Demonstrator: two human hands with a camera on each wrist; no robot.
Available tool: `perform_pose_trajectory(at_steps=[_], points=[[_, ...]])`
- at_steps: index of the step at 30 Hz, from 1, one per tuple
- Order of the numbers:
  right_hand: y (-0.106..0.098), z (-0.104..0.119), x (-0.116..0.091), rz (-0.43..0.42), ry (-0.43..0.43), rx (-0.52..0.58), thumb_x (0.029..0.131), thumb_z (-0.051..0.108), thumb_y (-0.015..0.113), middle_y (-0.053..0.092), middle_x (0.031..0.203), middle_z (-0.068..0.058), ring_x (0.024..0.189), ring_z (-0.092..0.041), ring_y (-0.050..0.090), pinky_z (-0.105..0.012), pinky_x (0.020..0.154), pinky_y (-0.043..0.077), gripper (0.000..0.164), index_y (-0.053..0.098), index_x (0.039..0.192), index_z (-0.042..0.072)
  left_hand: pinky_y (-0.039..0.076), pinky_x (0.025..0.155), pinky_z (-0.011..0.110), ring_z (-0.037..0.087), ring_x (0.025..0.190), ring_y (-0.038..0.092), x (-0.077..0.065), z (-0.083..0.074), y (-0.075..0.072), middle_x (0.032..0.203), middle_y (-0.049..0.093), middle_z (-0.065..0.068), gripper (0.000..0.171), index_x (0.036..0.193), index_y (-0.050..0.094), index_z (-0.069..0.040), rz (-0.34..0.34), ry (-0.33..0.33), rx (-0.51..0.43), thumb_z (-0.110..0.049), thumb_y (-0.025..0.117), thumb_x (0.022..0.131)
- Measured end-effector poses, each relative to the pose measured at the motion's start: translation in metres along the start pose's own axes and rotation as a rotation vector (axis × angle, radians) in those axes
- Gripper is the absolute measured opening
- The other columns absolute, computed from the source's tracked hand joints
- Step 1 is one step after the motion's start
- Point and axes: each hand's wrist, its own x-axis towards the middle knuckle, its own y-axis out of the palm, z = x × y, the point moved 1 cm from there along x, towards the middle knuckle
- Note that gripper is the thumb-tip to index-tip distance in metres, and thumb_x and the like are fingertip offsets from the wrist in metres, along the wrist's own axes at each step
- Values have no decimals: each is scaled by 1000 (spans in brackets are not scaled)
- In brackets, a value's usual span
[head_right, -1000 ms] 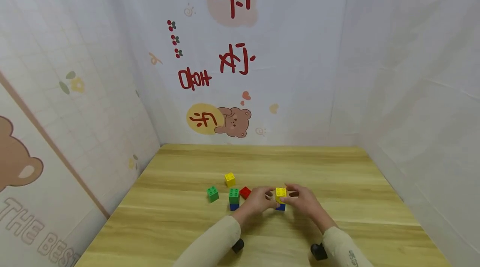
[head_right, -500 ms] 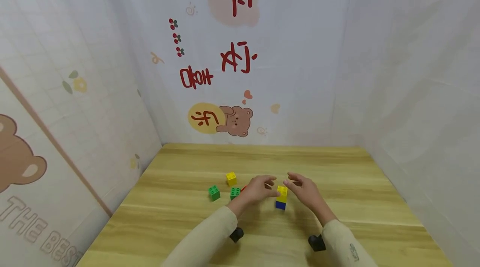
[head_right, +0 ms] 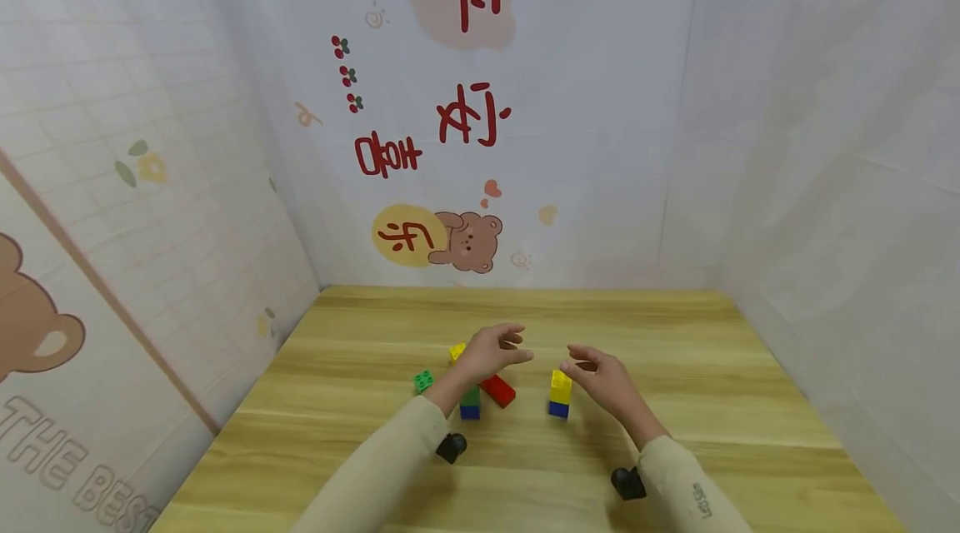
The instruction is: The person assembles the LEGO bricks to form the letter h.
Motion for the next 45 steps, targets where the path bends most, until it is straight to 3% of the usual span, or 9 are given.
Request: perform_pose_trajectory(at_steps=[11, 21, 34, 45], points=[[13, 35, 17, -38, -35, 33, 99, 41, 61, 53, 142, -16, 125, -36, 54, -52, 98, 47, 58, 50, 145, 8, 50, 95, 44, 27, 119, 58, -3, 11, -46, 130, 61, 9, 57, 142, 55, -13, -80, -3, -49, -36, 72, 92], [41, 62, 29, -95, -58, 87, 98, 39, 63, 55, 141, -13, 124, -33, 54, -50, 97, 48, 57, 51, 144, 9, 48, 97, 44, 28, 120, 56, -13, 28, -74, 129, 61, 8, 54, 142, 55, -14, -139, -55, -88, -39, 68, 95], [86, 70, 30, -185, -28, 150, 97, 32, 66, 55, 140, -17, 124, -33, 55, -48, 99, 48, 54, 54, 141, 5, 48, 98, 46, 27, 115, 58, -27, 46, -81, 127, 61, 9, 58, 143, 53, -11, -169, -103, -116, -43, 65, 95], [112, 60, 23, -160, 47, 180, 96, 29, 68, 56, 139, -17, 123, -35, 55, -46, 96, 50, 52, 56, 140, 5, 45, 101, 48, 28, 118, 57, -30, 59, -75, 128, 61, 9, 62, 142, 54, -11, -147, -133, -123, -48, 66, 93]])
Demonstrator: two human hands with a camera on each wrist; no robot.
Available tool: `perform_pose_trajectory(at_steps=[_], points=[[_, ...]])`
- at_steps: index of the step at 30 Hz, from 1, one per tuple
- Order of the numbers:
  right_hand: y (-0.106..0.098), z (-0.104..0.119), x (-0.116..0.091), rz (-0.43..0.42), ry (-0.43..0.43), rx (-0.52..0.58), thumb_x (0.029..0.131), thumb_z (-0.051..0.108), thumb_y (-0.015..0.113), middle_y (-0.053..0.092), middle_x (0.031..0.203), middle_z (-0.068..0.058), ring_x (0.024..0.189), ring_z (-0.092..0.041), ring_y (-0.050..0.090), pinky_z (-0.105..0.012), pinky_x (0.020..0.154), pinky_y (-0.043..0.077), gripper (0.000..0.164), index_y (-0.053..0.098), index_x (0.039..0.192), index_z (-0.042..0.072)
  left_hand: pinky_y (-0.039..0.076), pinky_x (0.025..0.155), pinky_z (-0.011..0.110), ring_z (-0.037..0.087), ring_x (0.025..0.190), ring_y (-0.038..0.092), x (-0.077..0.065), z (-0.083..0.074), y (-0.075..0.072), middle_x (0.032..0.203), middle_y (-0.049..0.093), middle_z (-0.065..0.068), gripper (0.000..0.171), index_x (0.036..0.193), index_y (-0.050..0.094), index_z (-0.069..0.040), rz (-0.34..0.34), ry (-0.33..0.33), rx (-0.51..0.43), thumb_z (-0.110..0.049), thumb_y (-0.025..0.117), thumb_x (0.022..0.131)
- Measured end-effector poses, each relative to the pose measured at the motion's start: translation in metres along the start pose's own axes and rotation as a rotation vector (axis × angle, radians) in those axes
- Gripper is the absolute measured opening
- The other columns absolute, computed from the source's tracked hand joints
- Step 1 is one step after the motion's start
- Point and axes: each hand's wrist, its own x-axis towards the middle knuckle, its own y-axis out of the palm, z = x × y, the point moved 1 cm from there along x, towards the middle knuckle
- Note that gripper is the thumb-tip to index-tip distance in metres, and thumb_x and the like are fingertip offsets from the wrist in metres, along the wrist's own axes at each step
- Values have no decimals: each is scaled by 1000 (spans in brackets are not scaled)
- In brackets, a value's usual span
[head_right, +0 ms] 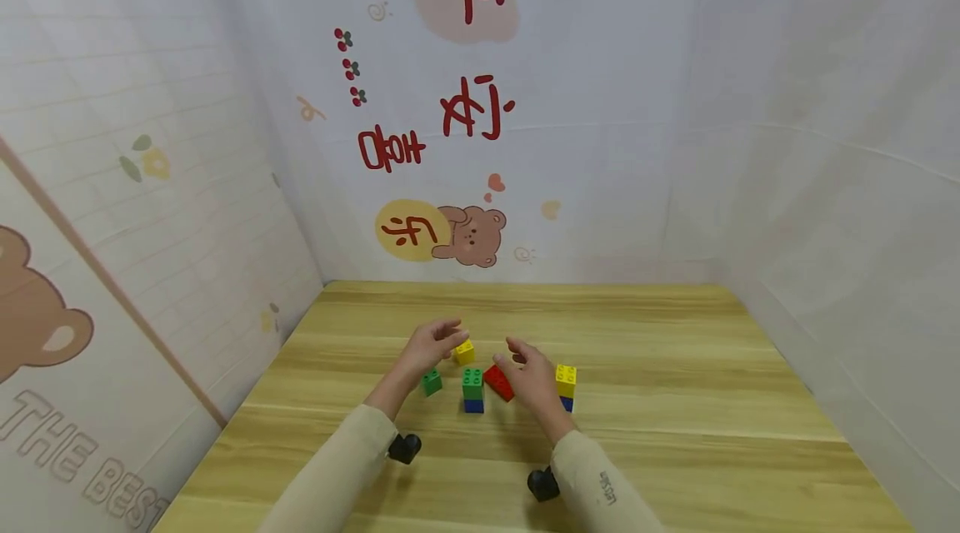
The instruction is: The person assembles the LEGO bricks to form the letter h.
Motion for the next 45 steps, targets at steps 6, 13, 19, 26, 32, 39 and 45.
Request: perform_pose_trajectory(at_steps=[6, 13, 19, 26, 32, 39, 45], points=[[6, -14, -4, -1, 26, -25, 95, 35, 68, 57, 138, -17, 122, -36, 56, -47, 96, 50, 55, 57, 138, 3, 46, 100, 48, 26, 115, 59, -4, 9, 3, 127, 62, 9, 62, 140, 56, -11, 8, -8, 27, -51, 64, 94], [7, -25, -10, 10, 52, -34, 96, 34, 67, 56, 138, -19, 123, -37, 54, -49, 97, 49, 54, 56, 139, 2, 48, 96, 47, 27, 117, 57, -9, 17, 7, 126, 63, 7, 66, 141, 56, -11, 28, -18, -9, -55, 65, 91], [7, -29, -13, 24, 72, -38, 97, 31, 66, 55, 140, -17, 123, -36, 54, -50, 98, 48, 53, 54, 140, 2, 49, 95, 46, 27, 115, 59, -11, 24, 9, 126, 63, 8, 68, 139, 56, -8, 30, -16, 22, -55, 64, 92], [7, -39, -14, 37, 68, -56, 97, 29, 66, 55, 140, -18, 123, -36, 54, -49, 99, 47, 53, 54, 140, 0, 51, 91, 48, 28, 109, 61, -14, 29, 10, 124, 65, 11, 65, 139, 55, -3, 60, 9, -19, -49, 65, 94], [9, -44, -13, 52, 103, -56, 95, 27, 69, 55, 139, -17, 120, -33, 55, -50, 100, 46, 54, 54, 140, 2, 52, 90, 45, 22, 105, 62, -17, 35, 12, 122, 64, 9, 65, 139, 55, -4, 80, 1, -26, -49, 66, 93], [14, -49, -13, 41, 89, -96, 91, 21, 74, 58, 134, -19, 115, -31, 57, -50, 98, 47, 54, 56, 138, 0, 51, 91, 46, 21, 104, 62, -23, 43, 13, 119, 65, 4, 68, 141, 54, -5, 114, -3, -27, -49, 69, 91], [18, -51, -13, 18, 67, -140, 89, 21, 76, 60, 127, -20, 110, -32, 59, -50, 95, 49, 55, 58, 135, -3, 51, 92, 44, 24, 111, 60, -25, 48, 14, 122, 64, 6, 63, 142, 53, -4, 144, 23, -40, -38, 71, 92]])
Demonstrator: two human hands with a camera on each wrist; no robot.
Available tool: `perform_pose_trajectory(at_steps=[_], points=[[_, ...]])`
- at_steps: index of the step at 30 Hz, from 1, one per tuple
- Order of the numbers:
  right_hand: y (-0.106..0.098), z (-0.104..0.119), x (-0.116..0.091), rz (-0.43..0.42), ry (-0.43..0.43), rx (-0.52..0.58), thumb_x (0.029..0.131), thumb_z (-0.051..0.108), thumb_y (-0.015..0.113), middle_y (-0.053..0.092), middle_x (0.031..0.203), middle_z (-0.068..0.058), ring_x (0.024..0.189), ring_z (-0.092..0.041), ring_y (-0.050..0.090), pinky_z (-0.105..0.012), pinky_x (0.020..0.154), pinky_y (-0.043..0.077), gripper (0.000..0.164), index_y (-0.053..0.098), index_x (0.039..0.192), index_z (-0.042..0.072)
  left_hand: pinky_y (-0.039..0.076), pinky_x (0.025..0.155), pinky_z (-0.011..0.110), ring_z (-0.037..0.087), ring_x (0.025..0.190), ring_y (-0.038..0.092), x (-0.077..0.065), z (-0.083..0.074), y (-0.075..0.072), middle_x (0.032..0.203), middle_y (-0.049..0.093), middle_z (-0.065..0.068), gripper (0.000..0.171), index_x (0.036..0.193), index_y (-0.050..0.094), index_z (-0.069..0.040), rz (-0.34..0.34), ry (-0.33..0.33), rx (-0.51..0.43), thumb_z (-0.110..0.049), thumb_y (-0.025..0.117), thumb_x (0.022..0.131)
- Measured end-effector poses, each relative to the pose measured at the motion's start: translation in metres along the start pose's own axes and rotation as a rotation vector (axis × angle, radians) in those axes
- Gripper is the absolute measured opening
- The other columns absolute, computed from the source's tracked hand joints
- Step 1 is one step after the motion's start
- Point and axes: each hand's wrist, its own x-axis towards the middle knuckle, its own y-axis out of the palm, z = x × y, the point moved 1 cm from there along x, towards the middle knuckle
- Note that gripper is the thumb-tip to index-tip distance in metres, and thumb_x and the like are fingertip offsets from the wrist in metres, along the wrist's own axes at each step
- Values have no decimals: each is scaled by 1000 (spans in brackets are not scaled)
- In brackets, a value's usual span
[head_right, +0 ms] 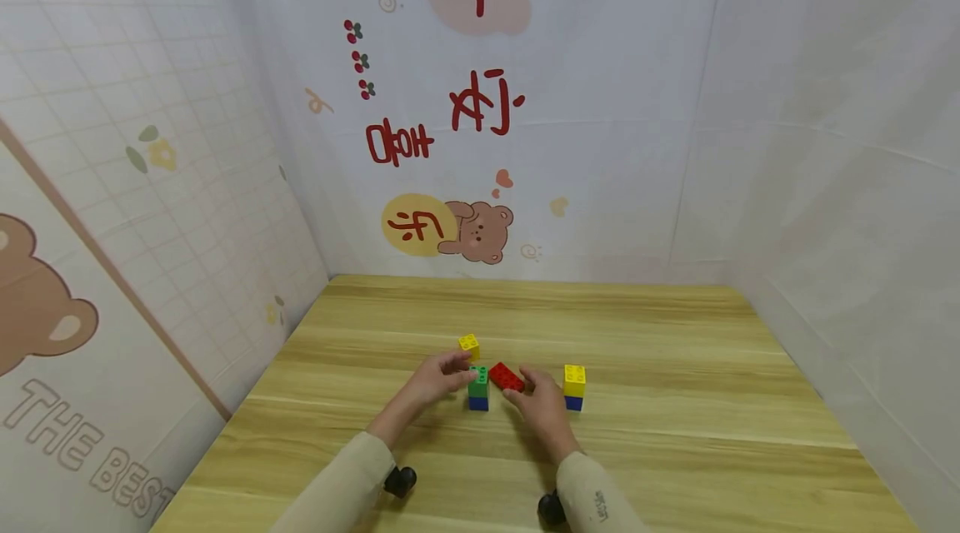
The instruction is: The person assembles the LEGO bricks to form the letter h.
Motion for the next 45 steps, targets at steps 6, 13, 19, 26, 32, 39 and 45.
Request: perform_pose_trajectory(at_steps=[6, 13, 19, 26, 32, 39, 45], points=[[1, 0, 1, -36, -12, -32, 87, 21, 78, 64, 116, -18, 101, -29, 61, -48, 90, 51, 54, 60, 131, -5, 51, 91, 46, 27, 113, 59, 0, 0, 1, 124, 62, 9, 64, 142, 52, -3, 15, -9, -12, -33, 75, 90], [3, -1, 2, -45, -6, -71, 86, 18, 80, 65, 105, -13, 92, -25, 57, -47, 86, 51, 50, 63, 125, -7, 51, 92, 44, 27, 112, 59, -1, 1, 3, 122, 62, 9, 60, 139, 56, -5, 26, -17, -3, -28, 77, 88], [4, -1, 3, -56, -20, -98, 84, 15, 81, 66, 106, -15, 93, -26, 60, -47, 86, 51, 47, 65, 123, -8, 52, 90, 43, 26, 110, 61, -1, 1, 3, 119, 65, 7, 53, 136, 59, -4, 51, -3, 8, -25, 76, 90], [3, 0, 3, -51, -2, -130, 84, 13, 81, 66, 112, -18, 103, -32, 60, -51, 92, 48, 41, 68, 118, -5, 53, 87, 39, 21, 103, 63, -1, 3, 5, 113, 67, 6, 40, 125, 66, -8, 51, -13, 10, -22, 76, 89], [0, 2, 2, -42, -14, -138, 85, 12, 79, 67, 111, -16, 99, -29, 60, -50, 90, 49, 36, 70, 116, -3, 53, 86, 38, 19, 100, 62, 0, 5, 5, 111, 67, 4, 38, 122, 68, -9, 43, -34, 12, -24, 78, 88], [-1, 2, 3, -43, -10, -114, 87, 12, 78, 67, 111, -15, 95, -27, 59, -47, 87, 51, 35, 69, 117, -3, 53, 88, 39, 19, 100, 62, -1, 4, 4, 111, 67, 3, 39, 122, 68, -9, 36, -41, 11, -24, 79, 87], [-2, 4, 4, -39, -12, -92, 89, 11, 75, 67, 112, -16, 97, -27, 60, -49, 90, 50, 35, 67, 120, -4, 51, 91, 43, 20, 101, 62, -1, 5, 4, 111, 67, 3, 39, 121, 69, -10, 33, -34, 30, -25, 79, 86]])
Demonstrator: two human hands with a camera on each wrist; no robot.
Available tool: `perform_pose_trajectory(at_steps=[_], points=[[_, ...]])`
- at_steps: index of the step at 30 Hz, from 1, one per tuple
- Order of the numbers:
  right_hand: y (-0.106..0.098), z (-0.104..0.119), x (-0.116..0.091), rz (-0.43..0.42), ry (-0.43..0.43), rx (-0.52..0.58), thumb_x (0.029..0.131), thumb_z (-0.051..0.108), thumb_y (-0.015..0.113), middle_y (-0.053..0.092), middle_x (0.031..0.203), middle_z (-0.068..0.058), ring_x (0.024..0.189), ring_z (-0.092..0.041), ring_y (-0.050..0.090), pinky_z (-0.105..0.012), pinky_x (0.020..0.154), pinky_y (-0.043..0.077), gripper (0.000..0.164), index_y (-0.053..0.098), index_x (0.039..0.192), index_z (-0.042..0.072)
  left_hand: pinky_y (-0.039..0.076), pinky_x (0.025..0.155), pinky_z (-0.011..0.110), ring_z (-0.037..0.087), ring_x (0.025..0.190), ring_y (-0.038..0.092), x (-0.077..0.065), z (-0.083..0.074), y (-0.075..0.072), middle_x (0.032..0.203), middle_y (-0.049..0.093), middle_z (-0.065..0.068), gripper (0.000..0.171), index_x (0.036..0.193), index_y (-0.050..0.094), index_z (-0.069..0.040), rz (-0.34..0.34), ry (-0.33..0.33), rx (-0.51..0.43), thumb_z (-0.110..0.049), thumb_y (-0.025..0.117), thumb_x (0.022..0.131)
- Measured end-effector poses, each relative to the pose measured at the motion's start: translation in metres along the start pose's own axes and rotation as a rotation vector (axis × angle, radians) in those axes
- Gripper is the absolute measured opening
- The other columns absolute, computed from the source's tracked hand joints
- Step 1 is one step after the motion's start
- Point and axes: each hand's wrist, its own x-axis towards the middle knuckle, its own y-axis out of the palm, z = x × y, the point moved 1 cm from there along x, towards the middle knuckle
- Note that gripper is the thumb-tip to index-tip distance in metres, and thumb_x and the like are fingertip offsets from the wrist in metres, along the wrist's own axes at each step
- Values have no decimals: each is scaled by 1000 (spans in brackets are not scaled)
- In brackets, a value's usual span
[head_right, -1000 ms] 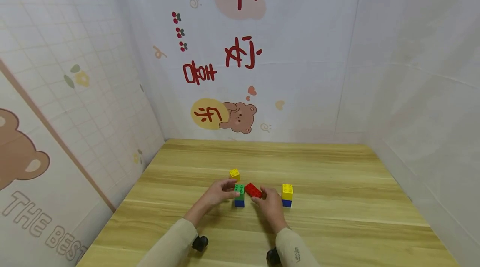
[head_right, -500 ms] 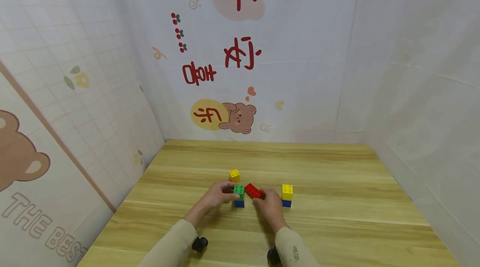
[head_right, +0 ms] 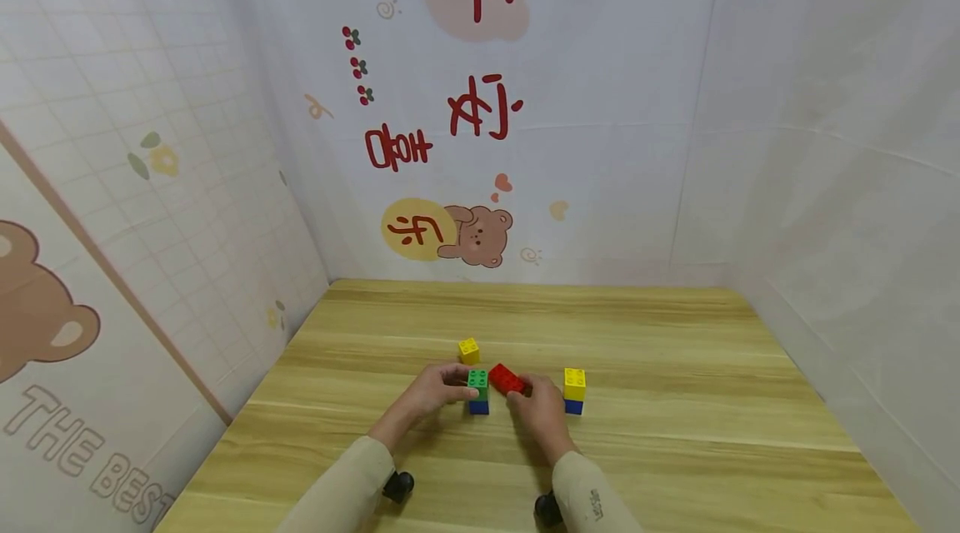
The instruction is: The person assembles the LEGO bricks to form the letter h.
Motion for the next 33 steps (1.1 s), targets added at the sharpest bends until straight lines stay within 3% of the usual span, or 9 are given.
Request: perform_pose_trajectory(at_steps=[8, 17, 24, 33], points=[[-2, 10, 1, 19, 27, 67, 93, 17, 71, 67, 113, -12, 97, -25, 61, -45, 88, 52, 37, 66, 125, -1, 48, 94, 46, 19, 102, 62, 1, -1, 0, 110, 68, 1, 37, 118, 71, -11, -1, 11, 13, -27, 80, 86], [-12, 28, 5, -1, -8, 114, 93, 20, 72, 67, 112, -11, 97, -25, 62, -42, 83, 54, 37, 66, 124, 0, 50, 91, 44, 19, 101, 62, 1, 2, 2, 108, 69, -1, 37, 120, 71, -13, -10, -4, -4, -29, 79, 87], [-25, 40, 9, 0, -49, 145, 93, 23, 72, 68, 110, -12, 94, -25, 63, -37, 77, 55, 40, 66, 125, 0, 46, 97, 51, 22, 106, 62, 0, -1, 4, 112, 68, -1, 46, 124, 68, -12, -23, -31, 16, -34, 79, 86], [-52, 49, 14, -11, -60, 189, 92, 23, 73, 69, 112, -15, 98, -27, 65, -35, 74, 55, 45, 63, 129, 0, 47, 97, 49, 21, 106, 62, 5, -3, 9, 112, 68, -1, 45, 123, 69, -12, -20, -3, 40, -34, 79, 86]])
